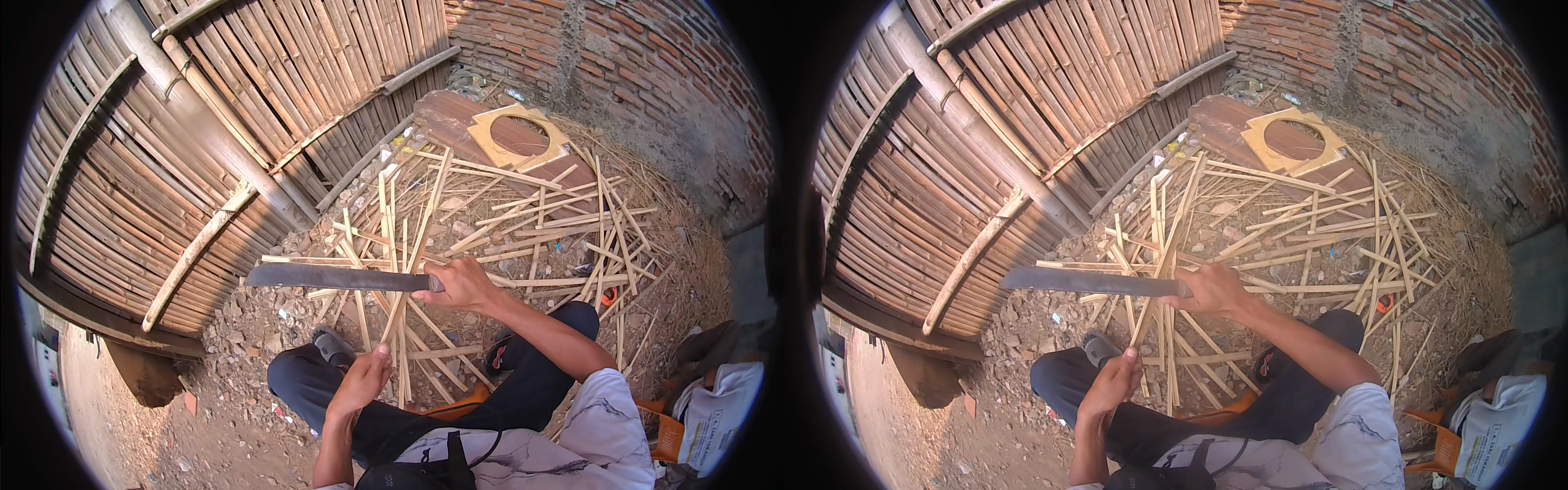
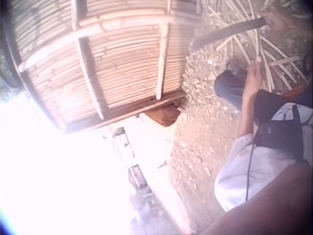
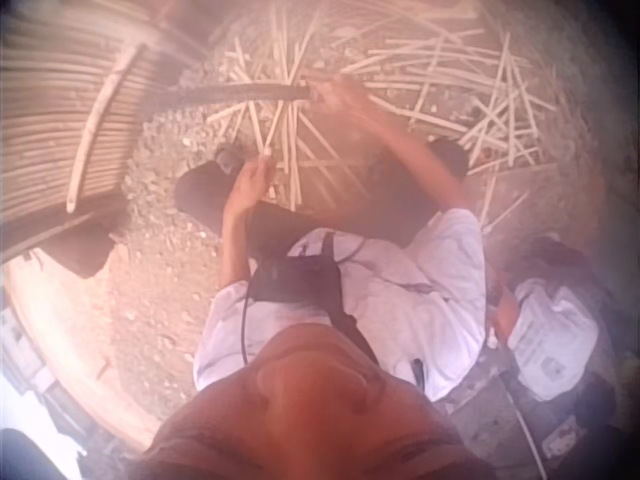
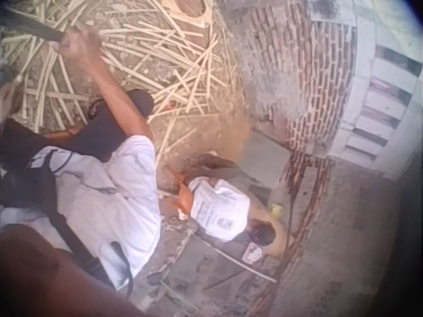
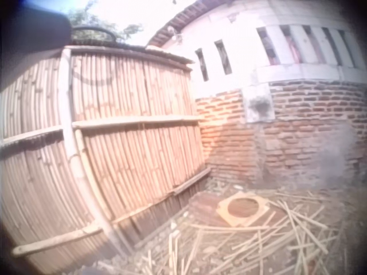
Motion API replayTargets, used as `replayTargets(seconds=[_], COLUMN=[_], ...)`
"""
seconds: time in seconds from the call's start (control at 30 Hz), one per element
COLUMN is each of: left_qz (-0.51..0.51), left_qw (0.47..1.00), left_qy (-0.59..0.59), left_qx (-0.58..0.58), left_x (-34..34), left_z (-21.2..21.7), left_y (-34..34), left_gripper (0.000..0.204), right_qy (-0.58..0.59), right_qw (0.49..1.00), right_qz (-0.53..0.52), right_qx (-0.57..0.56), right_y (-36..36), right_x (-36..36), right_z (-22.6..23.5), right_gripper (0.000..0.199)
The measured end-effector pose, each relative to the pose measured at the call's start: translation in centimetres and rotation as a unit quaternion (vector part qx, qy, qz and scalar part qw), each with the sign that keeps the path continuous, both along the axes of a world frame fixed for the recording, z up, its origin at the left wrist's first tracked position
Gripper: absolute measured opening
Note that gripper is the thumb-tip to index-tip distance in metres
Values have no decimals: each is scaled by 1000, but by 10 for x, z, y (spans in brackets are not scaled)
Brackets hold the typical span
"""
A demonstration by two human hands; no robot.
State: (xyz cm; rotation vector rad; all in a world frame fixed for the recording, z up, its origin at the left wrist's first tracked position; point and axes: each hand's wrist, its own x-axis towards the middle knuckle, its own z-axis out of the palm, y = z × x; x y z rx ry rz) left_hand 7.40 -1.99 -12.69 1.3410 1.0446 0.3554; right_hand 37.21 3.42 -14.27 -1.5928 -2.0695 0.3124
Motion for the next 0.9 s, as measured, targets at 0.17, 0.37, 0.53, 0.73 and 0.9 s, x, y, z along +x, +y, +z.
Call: replayTargets(seconds=[0.17, 0.37, 0.53, 0.73, 0.9], left_qz=[-4, -31, -20, -2, 7], left_qw=[1000, 999, 999, 998, 996], left_qy=[-2, -3, -7, 15, 18], left_qx=[-31, -9, 35, 53, 87], left_x=[-16, -14, -8, -17, -10], left_z=[6, -2, 2, -3, -11], left_y=[-17, -9, -14, -13, -11], left_gripper=[55, 58, 59, 58, 57], right_qy=[129, 99, 73, 54, 47], right_qw=[984, 993, 997, 997, 999], right_qz=[-111, -48, 2, -6, 25], right_qx=[-60, -44, -39, -46, 8], right_y=[29, 11, 10, 16, 2], right_x=[48, 24, 29, 34, 2], right_z=[11, -3, 0, -4, -17], right_gripper=[70, 73, 67, 64, 68])
